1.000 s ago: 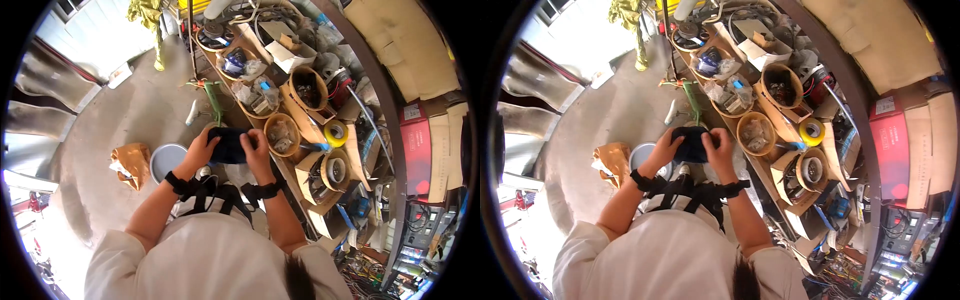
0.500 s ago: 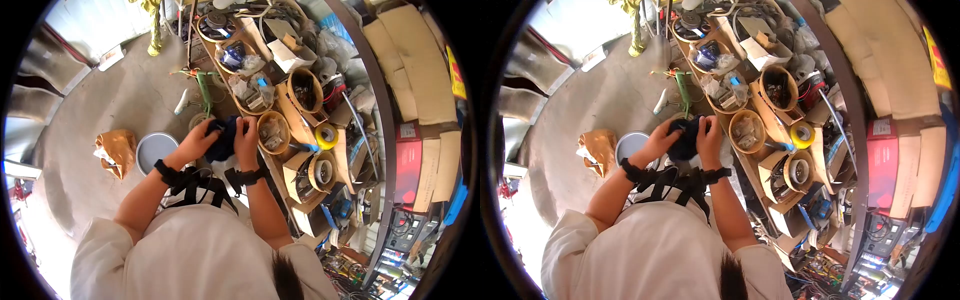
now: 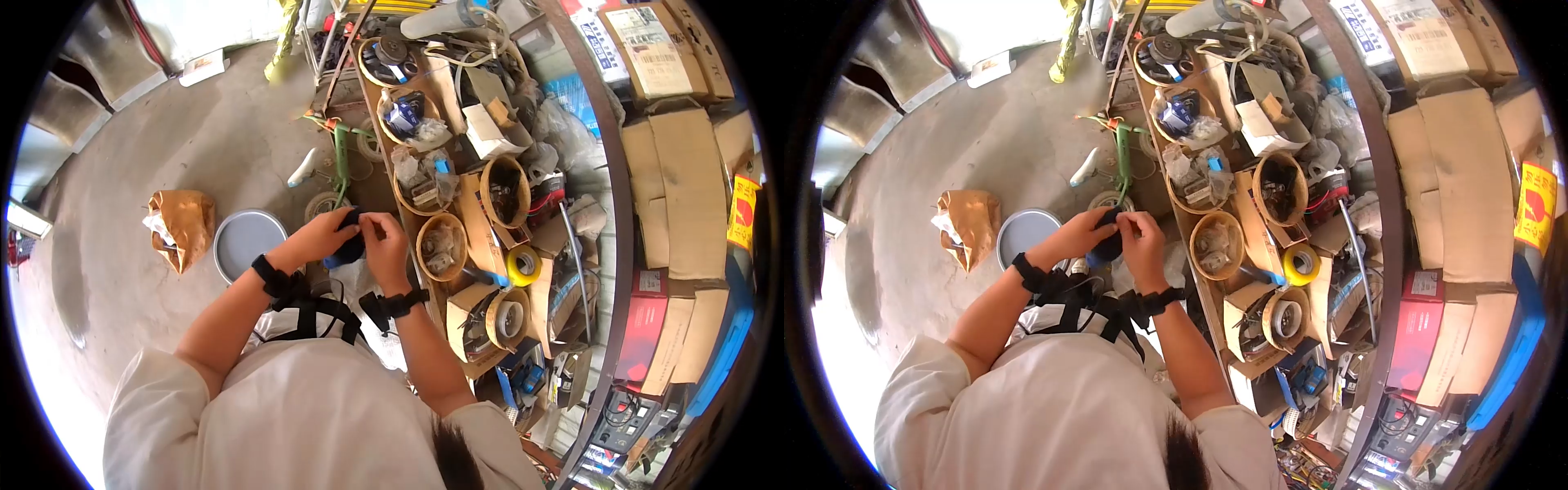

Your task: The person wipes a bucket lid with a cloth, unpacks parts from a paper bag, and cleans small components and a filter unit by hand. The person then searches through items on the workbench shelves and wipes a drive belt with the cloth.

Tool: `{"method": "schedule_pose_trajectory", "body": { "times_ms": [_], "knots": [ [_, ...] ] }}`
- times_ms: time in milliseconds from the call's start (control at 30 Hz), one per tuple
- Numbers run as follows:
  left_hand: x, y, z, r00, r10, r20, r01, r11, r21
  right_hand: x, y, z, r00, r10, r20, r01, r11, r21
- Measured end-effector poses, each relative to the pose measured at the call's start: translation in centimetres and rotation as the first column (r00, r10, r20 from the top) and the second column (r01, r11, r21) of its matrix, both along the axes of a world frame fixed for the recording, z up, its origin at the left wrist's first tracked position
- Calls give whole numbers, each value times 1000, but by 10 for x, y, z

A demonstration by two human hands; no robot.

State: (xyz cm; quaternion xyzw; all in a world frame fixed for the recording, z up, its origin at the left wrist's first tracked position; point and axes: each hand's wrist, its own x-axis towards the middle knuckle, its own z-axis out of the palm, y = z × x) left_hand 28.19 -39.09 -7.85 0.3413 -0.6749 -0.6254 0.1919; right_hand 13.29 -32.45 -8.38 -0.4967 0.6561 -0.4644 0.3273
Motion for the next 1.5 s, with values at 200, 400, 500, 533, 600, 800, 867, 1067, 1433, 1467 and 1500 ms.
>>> {"method": "schedule_pose_trajectory", "body": {
  "times_ms": [200, 400, 500, 533, 600, 800, 867, 1067, 1433, 1467, 1500],
  "knots": [
    [13, -4, -2, 954, 223, 202, -224, 974, -20, 1, -37, -28, 1000, -22, -7, 22, 991, 132],
    [51, -4, -33, 829, 390, 401, -366, 920, -138, -56, -94, -38, 984, -162, 81, 124, 927, 353],
    [70, 5, -31, 833, 304, 463, -301, 950, -83, -122, -137, -59, 714, -428, 554, 312, 903, 296],
    [75, 9, -34, 830, 294, 475, -293, 953, -78, -142, -143, -70, 718, -414, 560, 267, 906, 328],
    [86, 18, -42, 830, 334, 447, -345, 937, -59, -146, -153, -43, 532, -633, 562, 294, 761, 579],
    [107, 29, -40, 801, 443, 402, -470, 882, -34, -49, -80, -64, 845, -5, 534, -346, 758, 554],
    [106, 34, -21, 829, 450, 332, -486, 873, 28, 3, -52, -57, 785, 173, 595, -545, 650, 530],
    [111, 75, -22, 762, 606, 228, -633, 771, 71, 68, 20, -158, 619, 496, 608, -753, 594, 282],
    [186, 130, -47, 675, 667, 316, -733, 655, 184, 138, 21, -95, 610, 488, 624, -790, 427, 439],
    [196, 132, -49, 657, 675, 336, -747, 645, 162, 147, 21, -97, 599, 496, 628, -800, 402, 445],
    [207, 132, -48, 639, 683, 354, -758, 637, 139, 158, 21, -101, 589, 504, 632, -808, 379, 451]
  ]
}}
